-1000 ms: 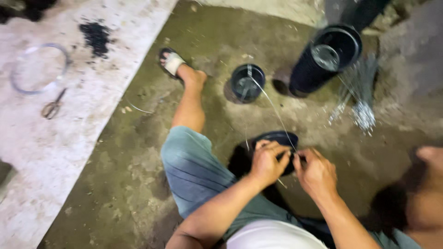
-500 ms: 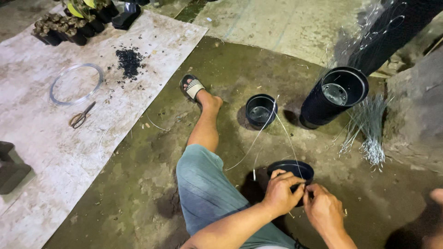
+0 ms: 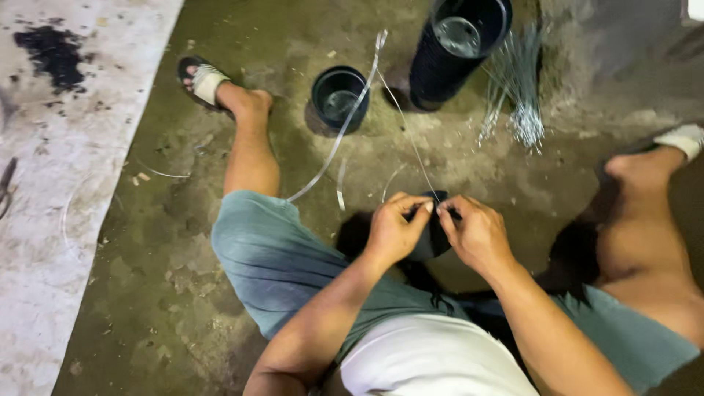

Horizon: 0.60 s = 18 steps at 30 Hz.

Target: The person sits on the floor and threads thin metal wires through holes in small black plastic plant pots. They bend the wires to secure them and repeat the process with multiple pots.

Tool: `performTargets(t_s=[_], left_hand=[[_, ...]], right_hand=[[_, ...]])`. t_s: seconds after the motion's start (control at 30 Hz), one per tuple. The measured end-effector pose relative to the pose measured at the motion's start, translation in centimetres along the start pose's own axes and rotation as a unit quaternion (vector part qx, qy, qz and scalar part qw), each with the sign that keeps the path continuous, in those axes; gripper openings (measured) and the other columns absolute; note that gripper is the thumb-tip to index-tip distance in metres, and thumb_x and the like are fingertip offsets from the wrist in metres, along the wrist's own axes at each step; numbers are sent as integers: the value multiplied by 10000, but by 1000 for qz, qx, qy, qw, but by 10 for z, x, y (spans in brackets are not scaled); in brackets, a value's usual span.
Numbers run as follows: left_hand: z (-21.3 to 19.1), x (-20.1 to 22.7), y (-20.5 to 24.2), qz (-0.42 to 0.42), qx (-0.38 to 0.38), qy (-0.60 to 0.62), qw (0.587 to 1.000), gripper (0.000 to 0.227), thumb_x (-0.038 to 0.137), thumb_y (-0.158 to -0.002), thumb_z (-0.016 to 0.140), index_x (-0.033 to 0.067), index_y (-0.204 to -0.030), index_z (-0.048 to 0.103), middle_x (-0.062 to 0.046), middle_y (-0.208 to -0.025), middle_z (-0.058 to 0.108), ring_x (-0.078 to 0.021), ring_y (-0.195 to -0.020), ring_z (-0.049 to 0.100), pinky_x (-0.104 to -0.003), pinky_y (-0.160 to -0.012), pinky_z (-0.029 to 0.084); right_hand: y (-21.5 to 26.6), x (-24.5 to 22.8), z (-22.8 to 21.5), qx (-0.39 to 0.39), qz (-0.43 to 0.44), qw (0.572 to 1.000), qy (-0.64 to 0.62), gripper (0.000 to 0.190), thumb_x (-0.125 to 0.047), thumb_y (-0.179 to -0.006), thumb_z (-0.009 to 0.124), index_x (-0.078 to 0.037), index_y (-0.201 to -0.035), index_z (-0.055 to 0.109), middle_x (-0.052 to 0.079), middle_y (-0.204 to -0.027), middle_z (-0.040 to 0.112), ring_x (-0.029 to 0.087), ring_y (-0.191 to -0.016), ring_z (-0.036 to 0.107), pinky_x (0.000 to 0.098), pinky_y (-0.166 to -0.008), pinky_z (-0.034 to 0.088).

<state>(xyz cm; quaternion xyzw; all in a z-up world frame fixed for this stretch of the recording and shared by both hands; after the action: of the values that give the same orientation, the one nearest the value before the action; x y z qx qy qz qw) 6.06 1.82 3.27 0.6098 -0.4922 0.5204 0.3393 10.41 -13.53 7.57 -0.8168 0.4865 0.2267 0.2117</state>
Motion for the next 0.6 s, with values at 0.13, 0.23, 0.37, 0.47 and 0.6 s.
performTargets(t_s=[0.13, 0.23, 0.37, 0.47, 0.6], left_hand=[[-4, 1, -6, -34, -40, -68, 996, 198, 271, -920, 738, 109, -1027, 777, -102, -923, 718, -286, -838, 731, -386, -721, 565], [-8, 13, -7, 53, -62, -125, 989, 202, 238, -942, 715, 119, -1099, 760, -97, -944, 714, -308, -871, 708, -405, -756, 552], [-7, 25, -6, 160, -110, -176, 965, 255, 170, -944, 663, 124, -1183, 740, -93, -940, 691, -327, -849, 680, -429, -755, 530], [-3, 23, -4, 168, -118, -187, 961, 204, 180, -952, 680, 121, -1138, 737, -79, -946, 692, -321, -818, 675, -406, -732, 534], [-1, 22, -3, 222, -105, -238, 940, 158, 188, -941, 708, 126, -1083, 740, -49, -933, 689, -288, -775, 665, -367, -720, 524]], right_hand=[[-1, -5, 0, 6, -12, 1000, -19, 115, -175, -912, 750, -77, -966, 724, 145, -898, 725, 366, -725, 685, 456, -656, 528], [1, -8, 1, 2, -36, 999, -13, 114, -158, -896, 750, -69, -961, 723, 135, -908, 729, 361, -751, 691, 449, -650, 530], [-1, 2, 2, -29, 14, 999, -30, 144, -146, -858, 752, -54, -965, 723, 132, -889, 733, 327, -657, 683, 425, -620, 533], [0, 12, 5, -33, 58, 995, -68, 133, -158, -872, 753, -63, -962, 730, 119, -887, 746, 277, -636, 693, 385, -618, 543], [7, 29, 17, -42, 136, 982, -122, 117, -162, -896, 753, -67, -965, 746, 88, -836, 767, 161, -642, 705, 321, -637, 549]])
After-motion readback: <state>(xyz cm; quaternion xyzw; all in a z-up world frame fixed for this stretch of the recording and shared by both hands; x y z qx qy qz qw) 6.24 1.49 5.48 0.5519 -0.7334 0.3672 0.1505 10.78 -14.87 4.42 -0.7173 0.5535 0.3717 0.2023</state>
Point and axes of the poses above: each hand's wrist, its own y-axis away from the middle knuckle, its own z-axis out of the palm, x = y × z, the point moved 6 cm from there along -y, towards the middle knuckle
